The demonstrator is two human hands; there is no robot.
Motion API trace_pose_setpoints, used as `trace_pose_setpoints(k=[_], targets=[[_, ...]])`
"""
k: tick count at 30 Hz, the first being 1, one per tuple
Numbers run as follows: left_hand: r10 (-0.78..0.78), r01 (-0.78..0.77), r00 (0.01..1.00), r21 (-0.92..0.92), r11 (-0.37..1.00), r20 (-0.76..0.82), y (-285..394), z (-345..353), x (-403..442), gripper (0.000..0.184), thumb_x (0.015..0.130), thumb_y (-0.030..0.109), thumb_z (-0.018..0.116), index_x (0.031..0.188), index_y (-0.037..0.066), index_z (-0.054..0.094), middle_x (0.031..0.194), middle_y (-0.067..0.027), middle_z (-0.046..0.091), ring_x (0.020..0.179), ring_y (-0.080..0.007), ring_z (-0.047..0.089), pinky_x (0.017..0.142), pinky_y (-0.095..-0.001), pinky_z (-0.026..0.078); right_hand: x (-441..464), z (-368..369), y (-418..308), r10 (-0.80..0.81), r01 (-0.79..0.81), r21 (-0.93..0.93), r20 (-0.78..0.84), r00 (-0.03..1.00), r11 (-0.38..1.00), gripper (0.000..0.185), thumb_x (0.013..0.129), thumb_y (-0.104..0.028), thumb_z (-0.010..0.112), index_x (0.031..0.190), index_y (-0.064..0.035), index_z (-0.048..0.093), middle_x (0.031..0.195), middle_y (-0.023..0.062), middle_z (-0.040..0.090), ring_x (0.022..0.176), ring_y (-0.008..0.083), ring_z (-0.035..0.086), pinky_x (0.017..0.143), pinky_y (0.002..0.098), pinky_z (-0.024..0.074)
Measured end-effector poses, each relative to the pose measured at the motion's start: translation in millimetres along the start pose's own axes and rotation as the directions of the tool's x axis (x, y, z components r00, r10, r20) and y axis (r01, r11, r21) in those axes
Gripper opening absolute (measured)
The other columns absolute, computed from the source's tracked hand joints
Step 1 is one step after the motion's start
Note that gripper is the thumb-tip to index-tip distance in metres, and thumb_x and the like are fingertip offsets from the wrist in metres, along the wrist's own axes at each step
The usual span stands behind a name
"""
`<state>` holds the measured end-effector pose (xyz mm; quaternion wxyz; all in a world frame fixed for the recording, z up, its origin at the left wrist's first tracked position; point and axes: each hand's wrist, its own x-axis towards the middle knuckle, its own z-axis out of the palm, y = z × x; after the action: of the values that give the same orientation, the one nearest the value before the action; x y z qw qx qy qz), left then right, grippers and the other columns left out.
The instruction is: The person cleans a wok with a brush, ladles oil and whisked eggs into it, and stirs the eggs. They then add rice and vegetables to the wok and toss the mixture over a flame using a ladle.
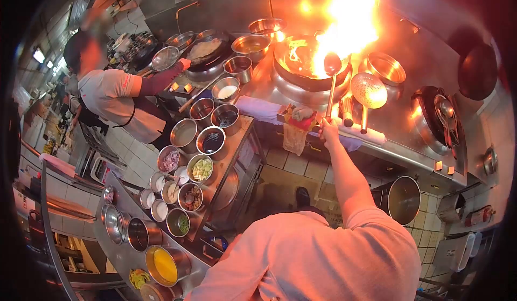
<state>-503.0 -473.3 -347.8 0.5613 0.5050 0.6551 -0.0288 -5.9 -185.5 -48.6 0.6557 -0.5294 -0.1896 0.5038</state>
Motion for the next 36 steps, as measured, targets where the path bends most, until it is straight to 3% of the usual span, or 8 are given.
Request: trace_pose_setpoints(k=[8, 13, 18, 23, 28, 32, 34, 36], targets=[[-0.018, 0.026, 0.995, 0.077, 0.997, -0.1, 5, 2, -1, 0.022, 0.078, 0.027, 0.061, 0.085, 0.009, 0.072, 0.091, -0.0137, 0.07, 0.087, -0.0285, 0.067, 0.077, -0.0392, 0.051, 8, -9, 6, 0.0, 0.0, -0.008, -0.016, 1.0, 1.0, 0.01, 0.095, -0.02, 0.054, 0.096, -0.0146, 0.046, 0.066, -0.0015, 0.047, 0.045, 0.0087, 0.044, 0.037, 0.0261, 0.0388], [-0.036, 0.051, 0.992, 0.121, 0.991, -0.118, 13, 5, -7, 0.017, 0.077, 0.023, 0.059, 0.082, 0.013, 0.072, 0.089, -0.0112, 0.071, 0.088, -0.0262, 0.067, 0.077, -0.038, 0.05, -3, -2, -9, -0.047, 0.037, -0.194, -0.047, 0.998, 0.98, 0.01, 0.094, -0.018, 0.053, 0.1, -0.0142, 0.046, 0.064, -0.0016, 0.045, 0.043, 0.0084, 0.043, 0.035, 0.0249, 0.0362], [-0.026, 0.021, 0.999, -0.129, 0.991, -0.034, 37, -11, -36, 0.019, 0.078, 0.017, 0.053, 0.075, 0.016, 0.072, 0.087, -0.0103, 0.07, 0.087, -0.0262, 0.067, 0.078, -0.037, 0.051, 32, 15, -20, -0.332, 0.292, -0.468, -0.003, 0.943, 0.834, 0.021, 0.091, -0.013, 0.052, 0.11, -0.0095, 0.045, 0.061, 0.0008, 0.046, 0.043, 0.0098, 0.047, 0.033, 0.0264, 0.0362], [-0.064, 0.081, 0.973, 0.067, 0.994, -0.222, 37, -10, -20, 0.015, 0.077, 0.02, 0.057, 0.077, 0.015, 0.072, 0.088, -0.01, 0.07, 0.087, -0.0266, 0.067, 0.079, -0.0362, 0.051, 86, 101, -28, -0.616, 0.545, -0.62, 0.124, 0.778, 0.564, 0.026, 0.088, -0.012, 0.054, 0.112, -0.0076, 0.046, 0.06, 0.0026, 0.046, 0.044, 0.012, 0.049, 0.034, 0.0276, 0.0375], [-0.142, 0.102, 0.932, -0.134, 0.986, -0.334, 75, -26, -40, 0.019, 0.081, 0.024, 0.057, 0.085, 0.011, 0.071, 0.091, -0.0107, 0.07, 0.088, -0.0272, 0.066, 0.078, -0.0367, 0.051, 101, 240, -46, -0.233, 0.277, -0.34, 0.164, 0.959, 0.899, 0.023, 0.087, -0.014, 0.053, 0.108, -0.007, 0.047, 0.056, 0.001, 0.041, 0.037, 0.0132, 0.042, 0.032, 0.0266, 0.0332], [-0.2, 0.097, 0.908, -0.28, 0.955, -0.367, 128, -42, -66, 0.026, 0.086, 0.027, 0.054, 0.092, 0.007, 0.069, 0.094, -0.0123, 0.07, 0.087, -0.0292, 0.066, 0.076, -0.0381, 0.05, 158, 312, -46, -0.13, 0.219, -0.392, 0.243, 0.961, 0.894, 0.016, 0.087, -0.01, 0.049, 0.102, -0.0046, 0.052, 0.055, 0.0026, 0.044, 0.036, 0.0143, 0.042, 0.031, 0.0289, 0.0326], [-0.267, 0.055, 0.918, -0.574, 0.817, -0.293, 99, -23, -41, 0.027, 0.087, 0.027, 0.052, 0.092, 0.006, 0.068, 0.093, -0.0135, 0.069, 0.086, -0.0309, 0.066, 0.077, -0.0397, 0.05, 205, 340, -22, -0.206, 0.302, -0.607, 0.224, 0.953, 0.735, 0.012, 0.086, -0.009, 0.048, 0.086, -0.001, 0.056, 0.055, 0.0078, 0.05, 0.038, 0.0174, 0.047, 0.032, 0.0315, 0.0352], [-0.298, 0.086, 0.899, -0.539, 0.838, -0.321, 120, -22, -56, 0.029, 0.087, 0.029, 0.052, 0.092, 0.005, 0.068, 0.092, -0.0138, 0.069, 0.085, -0.0317, 0.066, 0.076, -0.0408, 0.05, 240, 365, -4, -0.263, 0.312, -0.708, 0.182, 0.947, 0.633, 0.021, 0.083, -0.008, 0.046, 0.07, 0.0023, 0.059, 0.055, 0.0132, 0.056, 0.04, 0.0207, 0.053, 0.034, 0.034, 0.0382]])
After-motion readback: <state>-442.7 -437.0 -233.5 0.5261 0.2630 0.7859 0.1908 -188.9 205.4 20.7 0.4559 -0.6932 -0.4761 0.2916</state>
